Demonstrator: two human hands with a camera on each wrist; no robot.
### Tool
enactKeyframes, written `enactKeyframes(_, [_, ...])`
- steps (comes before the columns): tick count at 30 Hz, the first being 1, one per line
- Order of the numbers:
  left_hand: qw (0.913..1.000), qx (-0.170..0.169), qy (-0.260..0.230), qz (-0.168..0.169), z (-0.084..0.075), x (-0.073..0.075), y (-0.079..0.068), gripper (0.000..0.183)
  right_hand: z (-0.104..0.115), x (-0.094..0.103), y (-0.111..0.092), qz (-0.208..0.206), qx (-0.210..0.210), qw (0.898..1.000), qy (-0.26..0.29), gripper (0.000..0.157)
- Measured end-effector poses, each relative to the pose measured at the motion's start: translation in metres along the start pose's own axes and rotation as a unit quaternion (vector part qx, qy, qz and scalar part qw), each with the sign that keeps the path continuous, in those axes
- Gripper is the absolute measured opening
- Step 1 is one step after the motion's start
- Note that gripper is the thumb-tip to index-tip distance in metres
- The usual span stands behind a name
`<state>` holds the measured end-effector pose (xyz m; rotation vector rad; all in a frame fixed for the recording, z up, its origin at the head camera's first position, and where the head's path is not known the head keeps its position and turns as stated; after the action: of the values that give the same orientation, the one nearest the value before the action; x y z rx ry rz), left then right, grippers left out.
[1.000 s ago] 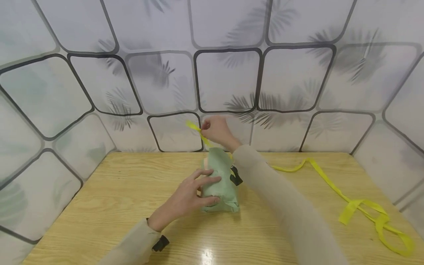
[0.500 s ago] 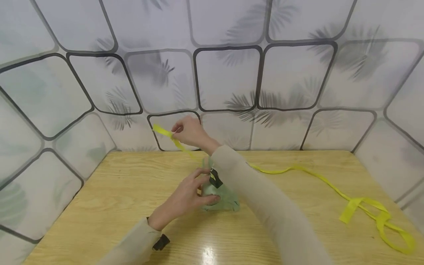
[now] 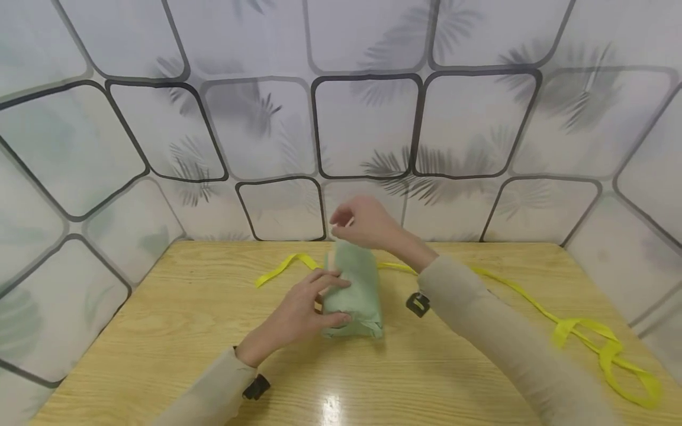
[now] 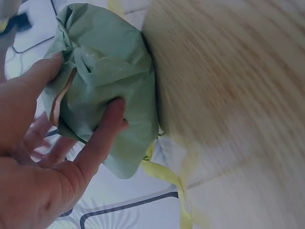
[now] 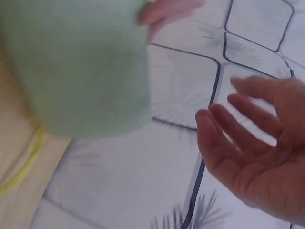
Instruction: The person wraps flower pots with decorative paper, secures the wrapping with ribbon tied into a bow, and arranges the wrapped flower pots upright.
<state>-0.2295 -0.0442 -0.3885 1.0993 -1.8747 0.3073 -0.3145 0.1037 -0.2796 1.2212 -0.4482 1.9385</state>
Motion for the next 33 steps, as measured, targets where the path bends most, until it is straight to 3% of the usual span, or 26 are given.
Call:
enactKeyframes(5, [0.9985,0.045,-0.029,0.012,0.003,0.002,0.0,0.055,-0.024,-0.018,-0.053,0.027,0.022,0.999,-0.019,0.05])
enactKeyframes(11, [0.9939,0.081,-0.07,0.027,0.009,0.004,-0.003,0.056,-0.041,-0.059,-0.091,0.06,0.043,0.997,0.037,0.078])
enactKeyframes(14, [0.9932,0.08,-0.079,0.03,0.009,0.005,-0.004,0.054,-0.043,-0.074,-0.097,0.053,0.069,0.994,0.071,0.078])
enactKeyframes(17, [0.9928,0.071,-0.09,0.033,0.006,0.003,-0.003,0.051,-0.042,-0.082,-0.102,0.02,0.086,0.993,0.081,0.072])
enactKeyframes(22, [0.9914,0.059,-0.109,0.042,0.0,0.0,-0.005,0.048,-0.034,-0.086,-0.112,-0.003,0.066,0.996,0.068,0.065])
enactKeyframes(27, [0.9898,0.045,-0.123,0.056,-0.004,-0.001,-0.008,0.051,-0.026,-0.088,-0.119,-0.01,0.06,0.998,0.019,0.071])
enactKeyframes(33, [0.9869,0.058,-0.135,0.066,0.0,-0.004,-0.013,0.053,-0.021,-0.091,-0.123,-0.044,0.054,0.996,-0.062,0.075])
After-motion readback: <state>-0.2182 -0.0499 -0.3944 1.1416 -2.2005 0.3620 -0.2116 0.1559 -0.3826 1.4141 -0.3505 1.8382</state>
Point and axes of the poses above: each hand's wrist, its own y-axis towards the middle knuckle, its own x-axis out of the back of the hand, z = x × y, the point moved 3 cm from there along y, towards the middle knuckle, and after that the axes turned 7 degrees about z, right-handed, at the moved point
